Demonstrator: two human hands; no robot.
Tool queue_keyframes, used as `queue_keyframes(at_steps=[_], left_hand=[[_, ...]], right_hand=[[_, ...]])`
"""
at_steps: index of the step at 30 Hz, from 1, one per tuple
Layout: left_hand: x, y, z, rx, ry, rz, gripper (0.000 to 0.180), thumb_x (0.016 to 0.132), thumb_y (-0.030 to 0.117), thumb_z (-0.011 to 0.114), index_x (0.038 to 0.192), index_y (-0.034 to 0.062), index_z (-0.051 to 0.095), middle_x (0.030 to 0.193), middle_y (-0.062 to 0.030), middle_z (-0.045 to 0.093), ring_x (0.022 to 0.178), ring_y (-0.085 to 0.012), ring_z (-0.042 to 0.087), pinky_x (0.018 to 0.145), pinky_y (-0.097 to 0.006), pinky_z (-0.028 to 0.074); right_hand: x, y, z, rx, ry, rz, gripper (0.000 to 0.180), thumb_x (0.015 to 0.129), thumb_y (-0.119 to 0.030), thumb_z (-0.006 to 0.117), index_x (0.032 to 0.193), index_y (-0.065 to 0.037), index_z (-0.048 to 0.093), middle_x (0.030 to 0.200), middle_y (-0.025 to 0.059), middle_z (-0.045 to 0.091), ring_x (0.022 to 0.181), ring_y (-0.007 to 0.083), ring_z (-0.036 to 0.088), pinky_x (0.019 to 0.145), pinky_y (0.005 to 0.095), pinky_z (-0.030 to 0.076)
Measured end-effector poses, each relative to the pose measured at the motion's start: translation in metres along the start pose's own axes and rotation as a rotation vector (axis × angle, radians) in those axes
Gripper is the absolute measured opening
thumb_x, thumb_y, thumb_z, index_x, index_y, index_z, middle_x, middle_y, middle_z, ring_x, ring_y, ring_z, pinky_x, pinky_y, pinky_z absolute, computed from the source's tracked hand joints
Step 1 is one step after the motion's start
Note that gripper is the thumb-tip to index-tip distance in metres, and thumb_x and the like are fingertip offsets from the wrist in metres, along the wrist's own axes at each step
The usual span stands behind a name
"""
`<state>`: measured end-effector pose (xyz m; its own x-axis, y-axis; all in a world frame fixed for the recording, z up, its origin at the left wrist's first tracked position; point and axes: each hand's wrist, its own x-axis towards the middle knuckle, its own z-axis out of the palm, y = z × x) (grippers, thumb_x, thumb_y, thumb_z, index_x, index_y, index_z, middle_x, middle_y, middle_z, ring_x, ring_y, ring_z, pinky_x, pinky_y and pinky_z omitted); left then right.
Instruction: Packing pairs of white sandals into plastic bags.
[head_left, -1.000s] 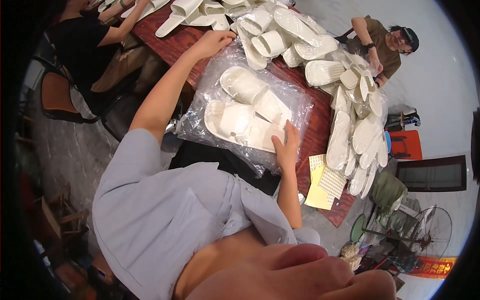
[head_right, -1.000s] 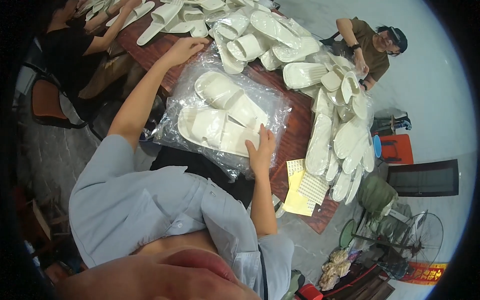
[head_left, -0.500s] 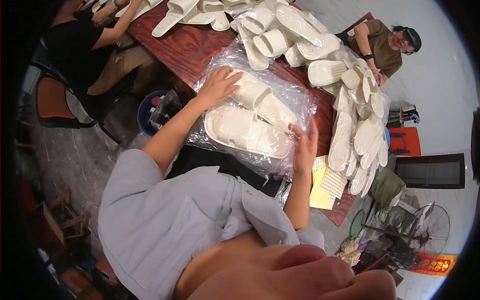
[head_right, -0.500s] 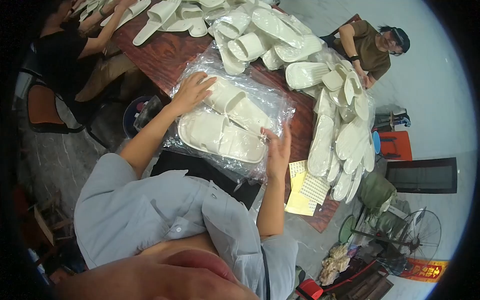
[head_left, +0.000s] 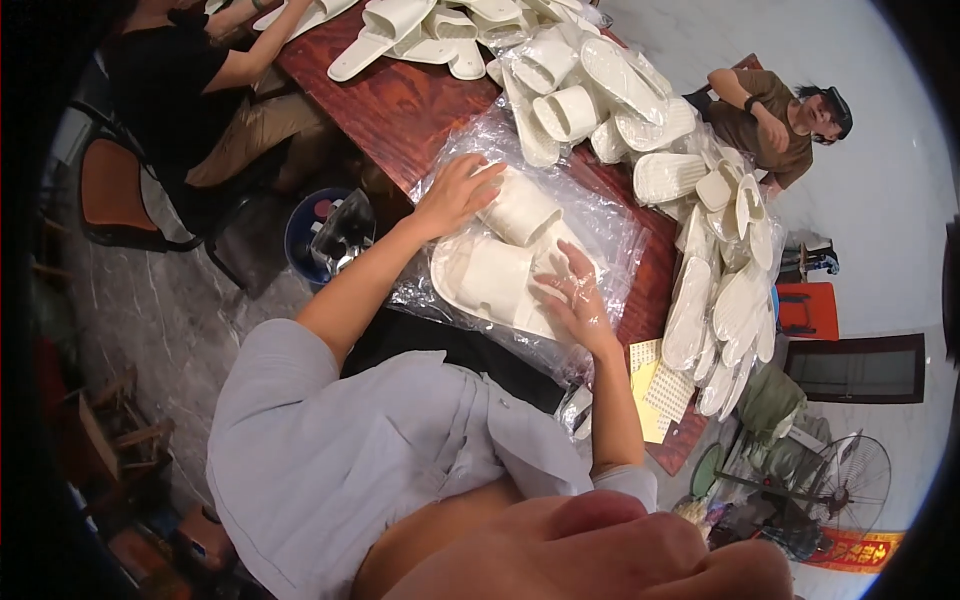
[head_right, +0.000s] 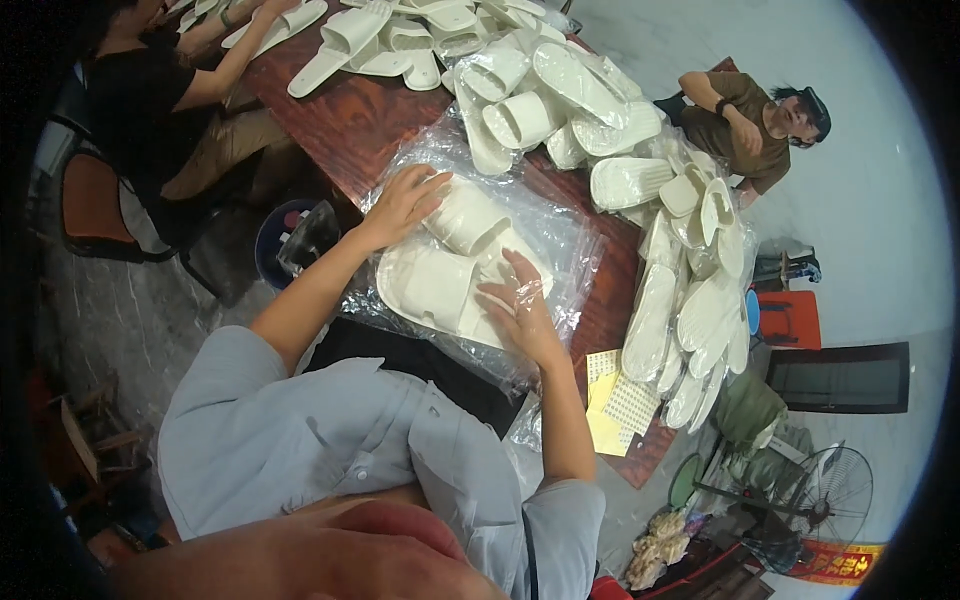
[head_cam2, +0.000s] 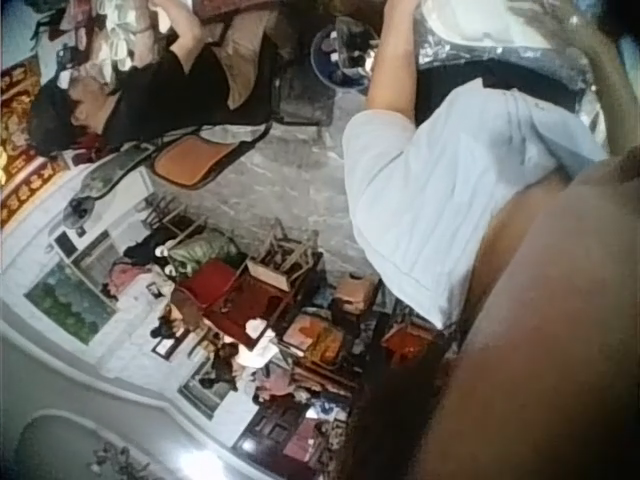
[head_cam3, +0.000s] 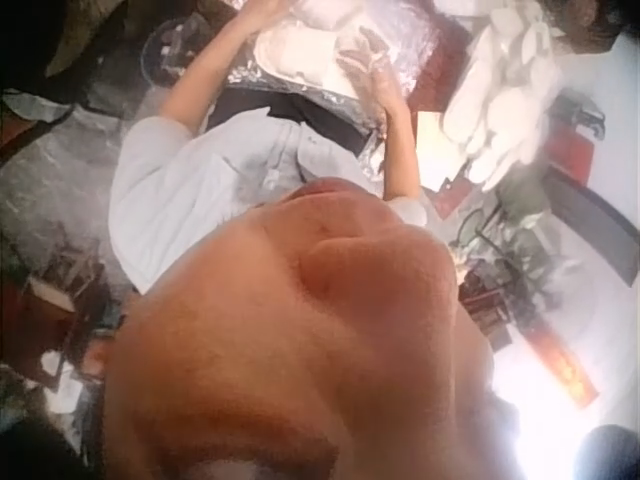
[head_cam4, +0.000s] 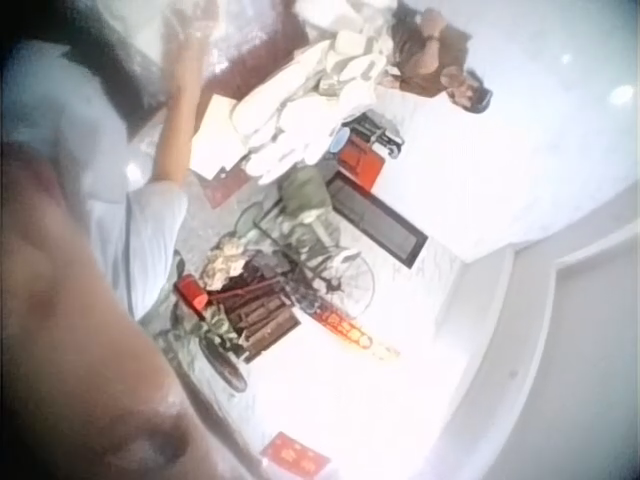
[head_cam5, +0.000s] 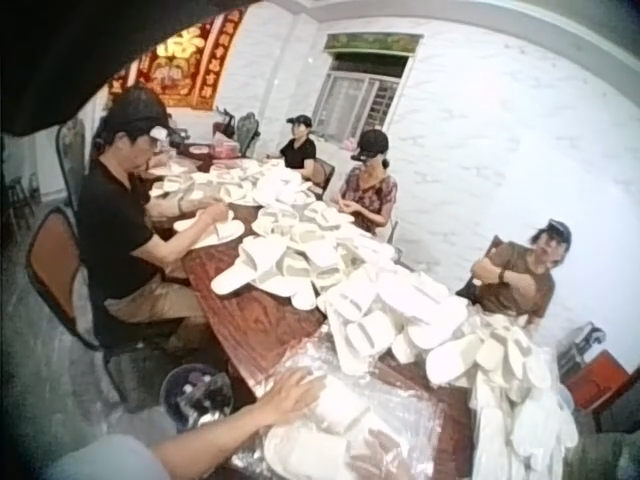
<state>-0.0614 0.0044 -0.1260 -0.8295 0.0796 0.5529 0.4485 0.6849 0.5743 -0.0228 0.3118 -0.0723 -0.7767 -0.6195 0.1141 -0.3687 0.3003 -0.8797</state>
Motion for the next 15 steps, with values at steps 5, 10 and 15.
queue_keyframes(at_steps=[5, 10, 15], left_hand=[[0.003, 0.001, -0.001, -0.031, 0.004, 0.001, 0.045, 0.098, 0.030, 0.054, 0.139, 0.0116, 0.053, 0.127, -0.0190, 0.050, 0.121, -0.0368, 0.047, 0.104, -0.045, 0.036], [0.003, -0.001, 0.001, 0.003, -0.002, 0.001, 0.045, 0.097, 0.027, 0.055, 0.139, 0.0107, 0.053, 0.127, -0.0191, 0.051, 0.121, -0.0372, 0.047, 0.105, -0.045, 0.036], [0.003, 0.002, 0.002, 0.026, 0.012, 0.023, 0.045, 0.095, 0.026, 0.059, 0.138, 0.0122, 0.054, 0.128, -0.0202, 0.050, 0.121, -0.0380, 0.047, 0.104, -0.046, 0.037]], right_hand=[[0.055, -0.028, 0.009, -0.602, -0.247, -0.367, 0.035, 0.079, -0.018, 0.074, 0.113, -0.012, 0.070, 0.147, 0.0210, 0.041, 0.138, 0.0413, 0.033, 0.115, 0.0499, 0.029], [0.077, -0.006, 0.032, -0.473, -0.204, -0.362, 0.035, 0.079, -0.013, 0.072, 0.114, -0.012, 0.070, 0.128, 0.0180, 0.059, 0.130, 0.0400, 0.043, 0.109, 0.0477, 0.035], [0.065, 0.009, 0.028, -0.054, -0.098, -0.004, 0.037, 0.079, -0.004, 0.068, 0.116, -0.004, 0.068, 0.123, 0.0183, 0.062, 0.115, 0.0406, 0.056, 0.099, 0.0430, 0.045]])
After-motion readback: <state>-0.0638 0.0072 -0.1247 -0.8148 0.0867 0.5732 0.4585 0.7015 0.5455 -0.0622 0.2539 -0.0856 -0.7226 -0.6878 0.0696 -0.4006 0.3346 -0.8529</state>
